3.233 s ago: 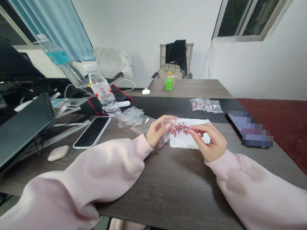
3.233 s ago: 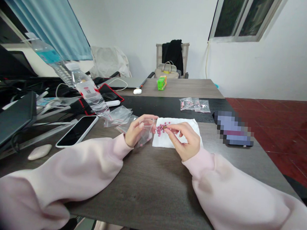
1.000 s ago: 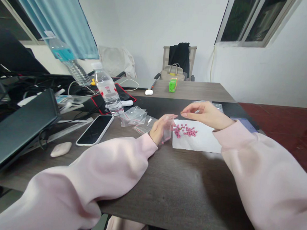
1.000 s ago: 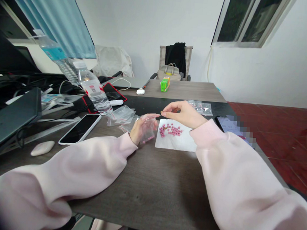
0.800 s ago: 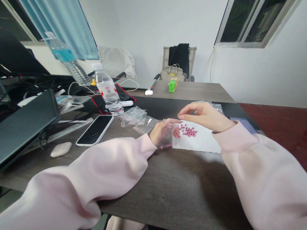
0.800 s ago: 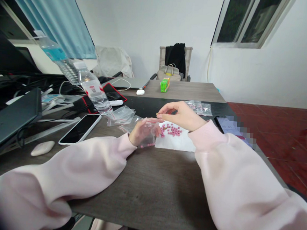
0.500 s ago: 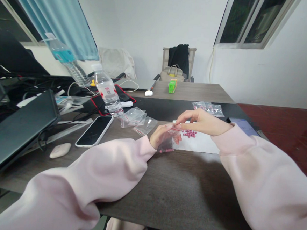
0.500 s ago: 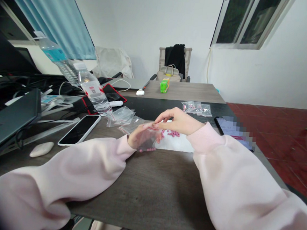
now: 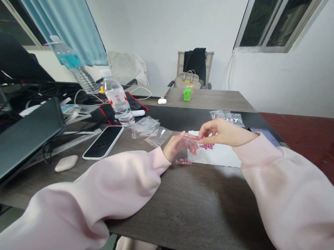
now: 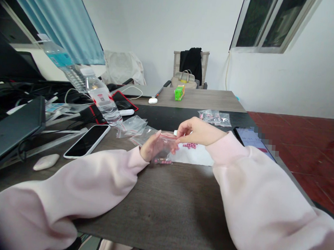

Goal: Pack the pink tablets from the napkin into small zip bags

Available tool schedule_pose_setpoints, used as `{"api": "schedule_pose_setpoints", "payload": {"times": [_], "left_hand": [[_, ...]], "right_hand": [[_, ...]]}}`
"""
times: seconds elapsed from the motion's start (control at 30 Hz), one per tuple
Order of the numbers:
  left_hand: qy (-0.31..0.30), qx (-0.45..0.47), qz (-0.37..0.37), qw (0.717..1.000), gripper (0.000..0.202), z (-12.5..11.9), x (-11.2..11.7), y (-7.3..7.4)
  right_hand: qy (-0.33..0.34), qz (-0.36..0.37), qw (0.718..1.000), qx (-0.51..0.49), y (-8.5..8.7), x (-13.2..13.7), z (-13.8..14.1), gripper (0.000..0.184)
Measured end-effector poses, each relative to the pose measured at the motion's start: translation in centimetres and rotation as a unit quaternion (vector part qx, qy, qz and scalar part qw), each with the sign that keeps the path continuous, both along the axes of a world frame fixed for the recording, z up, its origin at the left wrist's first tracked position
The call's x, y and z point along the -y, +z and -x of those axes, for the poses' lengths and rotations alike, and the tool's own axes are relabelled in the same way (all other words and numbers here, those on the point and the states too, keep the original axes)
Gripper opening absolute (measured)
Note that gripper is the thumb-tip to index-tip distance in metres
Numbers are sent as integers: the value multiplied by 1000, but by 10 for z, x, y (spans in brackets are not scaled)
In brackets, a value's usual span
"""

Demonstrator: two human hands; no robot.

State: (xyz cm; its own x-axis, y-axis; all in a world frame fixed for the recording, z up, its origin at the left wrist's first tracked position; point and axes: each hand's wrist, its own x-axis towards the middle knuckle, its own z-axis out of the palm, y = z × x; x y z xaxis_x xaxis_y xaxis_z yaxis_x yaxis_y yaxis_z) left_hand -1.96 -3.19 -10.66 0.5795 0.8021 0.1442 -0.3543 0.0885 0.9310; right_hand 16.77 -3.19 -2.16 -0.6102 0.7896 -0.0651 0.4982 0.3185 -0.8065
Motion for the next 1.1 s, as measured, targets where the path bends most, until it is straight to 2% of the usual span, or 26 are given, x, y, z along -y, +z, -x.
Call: {"api": "schedule_pose_setpoints", "payload": {"times": [0.1, 0.2, 0.27, 0.47, 0.77, 0.97, 1.1], "left_hand": [[56, -38, -21, 998, 55, -1, 1, 0], [141, -73, -92, 983, 42, -2, 2, -1], [166, -85, -139, 973, 38, -2, 3, -2], [188, -84, -193, 959, 38, -1, 2, -3], [176, -102, -226, 953, 37, 1, 2, -1], [164, -111, -223, 955, 36, 2, 6, -1], [150, -108, -221, 958, 34, 2, 8, -2]], "right_hand": [[-2, 15, 1000, 19, -1, -3, -7, 26], [3, 59, 998, 26, 1, -4, -13, 28], [7, 83, 996, 31, 3, -5, -15, 30], [35, 69, 994, 83, 4, -5, -17, 30], [91, -5, 991, 94, 6, -5, -15, 27], [109, 9, 987, 115, 7, -2, -15, 31], [124, 38, 988, 90, 5, -1, -12, 35]]}}
